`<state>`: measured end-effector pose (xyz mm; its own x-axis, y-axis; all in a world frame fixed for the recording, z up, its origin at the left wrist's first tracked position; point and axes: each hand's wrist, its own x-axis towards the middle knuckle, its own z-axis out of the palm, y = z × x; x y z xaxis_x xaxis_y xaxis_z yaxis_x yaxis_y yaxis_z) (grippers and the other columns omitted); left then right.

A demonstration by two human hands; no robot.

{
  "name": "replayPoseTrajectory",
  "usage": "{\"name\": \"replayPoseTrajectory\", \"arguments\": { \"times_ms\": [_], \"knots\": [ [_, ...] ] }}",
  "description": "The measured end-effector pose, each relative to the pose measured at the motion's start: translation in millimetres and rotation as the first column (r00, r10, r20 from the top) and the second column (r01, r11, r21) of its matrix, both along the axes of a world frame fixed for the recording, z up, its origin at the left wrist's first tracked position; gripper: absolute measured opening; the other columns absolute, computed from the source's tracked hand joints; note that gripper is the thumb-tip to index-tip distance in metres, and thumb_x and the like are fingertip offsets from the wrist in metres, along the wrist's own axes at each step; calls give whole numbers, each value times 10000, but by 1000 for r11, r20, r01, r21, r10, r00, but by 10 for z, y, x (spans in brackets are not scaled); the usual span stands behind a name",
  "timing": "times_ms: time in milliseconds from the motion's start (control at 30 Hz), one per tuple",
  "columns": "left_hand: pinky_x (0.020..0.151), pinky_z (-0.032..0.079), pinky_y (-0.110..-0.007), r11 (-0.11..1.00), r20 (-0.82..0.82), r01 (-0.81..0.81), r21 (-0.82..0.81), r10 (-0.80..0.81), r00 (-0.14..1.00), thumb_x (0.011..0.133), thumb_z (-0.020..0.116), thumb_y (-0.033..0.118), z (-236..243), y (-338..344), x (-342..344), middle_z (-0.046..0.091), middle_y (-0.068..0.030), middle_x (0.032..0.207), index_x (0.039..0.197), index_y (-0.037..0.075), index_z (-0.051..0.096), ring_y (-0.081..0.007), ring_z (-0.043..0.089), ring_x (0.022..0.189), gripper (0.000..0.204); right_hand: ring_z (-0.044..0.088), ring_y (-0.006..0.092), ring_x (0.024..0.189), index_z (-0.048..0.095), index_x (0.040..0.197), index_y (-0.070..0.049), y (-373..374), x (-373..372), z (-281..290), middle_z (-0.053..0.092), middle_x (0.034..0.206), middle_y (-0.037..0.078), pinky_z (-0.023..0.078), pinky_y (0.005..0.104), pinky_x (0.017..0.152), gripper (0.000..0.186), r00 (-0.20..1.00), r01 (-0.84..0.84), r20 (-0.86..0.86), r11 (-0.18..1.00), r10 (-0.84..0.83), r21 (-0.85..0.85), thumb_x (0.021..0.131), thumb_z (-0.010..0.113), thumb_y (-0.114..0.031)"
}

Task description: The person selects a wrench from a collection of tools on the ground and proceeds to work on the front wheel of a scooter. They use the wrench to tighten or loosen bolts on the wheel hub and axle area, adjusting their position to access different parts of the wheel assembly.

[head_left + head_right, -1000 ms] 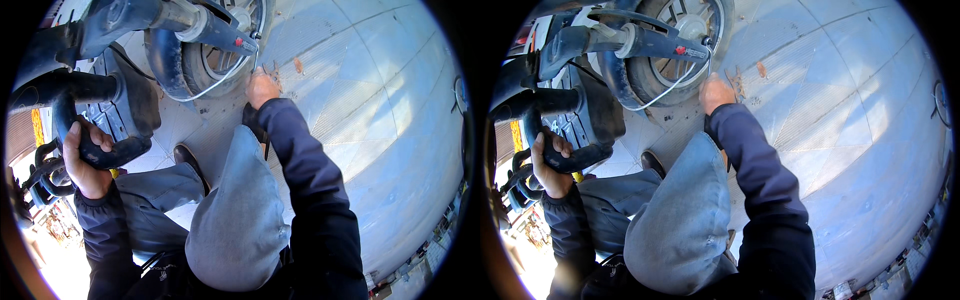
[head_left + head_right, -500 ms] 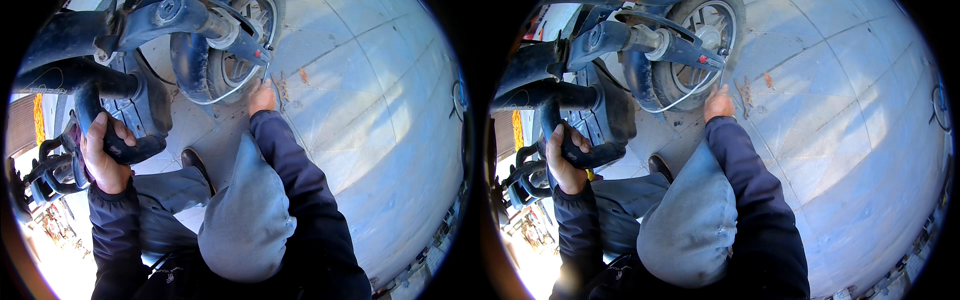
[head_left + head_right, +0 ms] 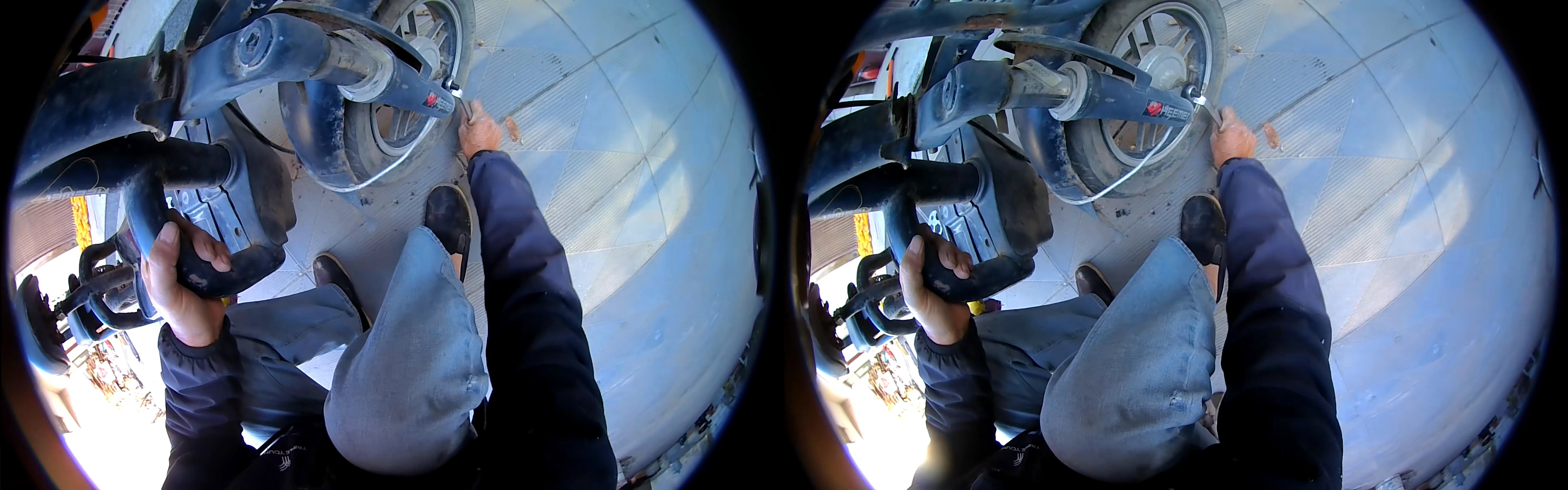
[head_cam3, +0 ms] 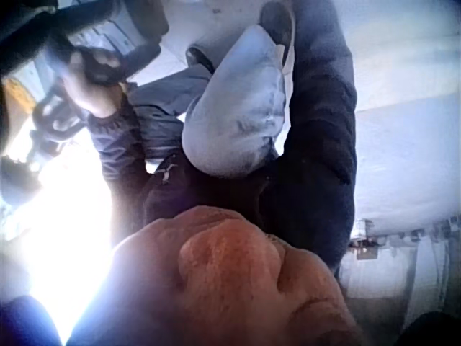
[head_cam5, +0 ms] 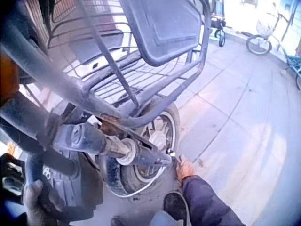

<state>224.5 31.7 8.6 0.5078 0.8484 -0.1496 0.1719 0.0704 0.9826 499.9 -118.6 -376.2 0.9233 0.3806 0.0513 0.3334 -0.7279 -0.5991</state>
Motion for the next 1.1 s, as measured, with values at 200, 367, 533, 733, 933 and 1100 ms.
{"name": "replayPoseTrajectory", "arguments": {
  "times_ms": [200, 367, 533, 733, 933, 1100],
  "knots": [
    [592, 426, -270, 1000, -4, -6, 19, 6, 1000, 895, 577, 313, 20, 1, 4, 490, -41, 645, 945, 52, 497, -137, 499, 552, 278, 617, 437, 800, 606, 961, -99, -164, -174, 215, 649, 808, 221, 465, 522, 692, 165, 995, 7, -100, 998, -1, 67, 856, 593, -226],
    [597, 428, -264, 999, 15, -23, -23, 23, 1000, 893, 587, 305, -15, -8, 33, 492, -42, 650, 978, 44, 508, -135, 496, 554, 285, 619, 430, 780, 588, 941, -79, -98, 51, 132, 639, 783, 227, 467, 519, 684, 138, 993, -32, 115, 999, 29, 21, 834, 610, -164],
    [601, 423, -268, 1000, 34, 0, -31, 2, 999, 900, 579, 294, 7, 31, -33, 492, -44, 667, 993, 32, 509, -135, 494, 575, 287, 619, 423, 806, 584, 959, -59, -25, -274, -81, 647, 854, 227, 472, 521, 700, 139, 988, -10, -150, 998, 19, 66, 848, 601, -140],
    [566, 471, -282, 1000, 30, -12, 0, 12, 999, 875, 607, 305, -50, 46, -32, 532, -75, 651, 1004, 0, 512, -160, 529, 529, 345, 621, 425, 784, 609, 861, -26, -296, 294, 46, 652, 819, 232, 473, 495, 696, 236, 954, 298, 11, 949, -300, 103, 912, 566, -253],
    [600, 431, -262, 1000, 17, -20, 2, 20, 1000, 890, 592, 302, -12, 10, -18, 496, -46, 655, 1000, 27, 501, -134, 501, 551, 310, 443, 104, 444, 613, 1028, 18, -576, -32, 708, 458, 552, 25, 363, 272, 421, 580, 842, 241, -538, 882, 18, 406, 989, 385, -513],
    [573, 461, -280, 999, 44, -35, 8, 35, 998, 882, 608, 303, -29, 26, -25, 533, -68, 661, 1017, 2, 516, -156, 518, 530, 343, 362, 92, 488, 585, 1186, -30, -584, -701, 1381, 448, 649, 1, 307, 255, 433, 515, 455, 411, -871, 823, 186, 391, 1003, 363, -456]
  ]
}}
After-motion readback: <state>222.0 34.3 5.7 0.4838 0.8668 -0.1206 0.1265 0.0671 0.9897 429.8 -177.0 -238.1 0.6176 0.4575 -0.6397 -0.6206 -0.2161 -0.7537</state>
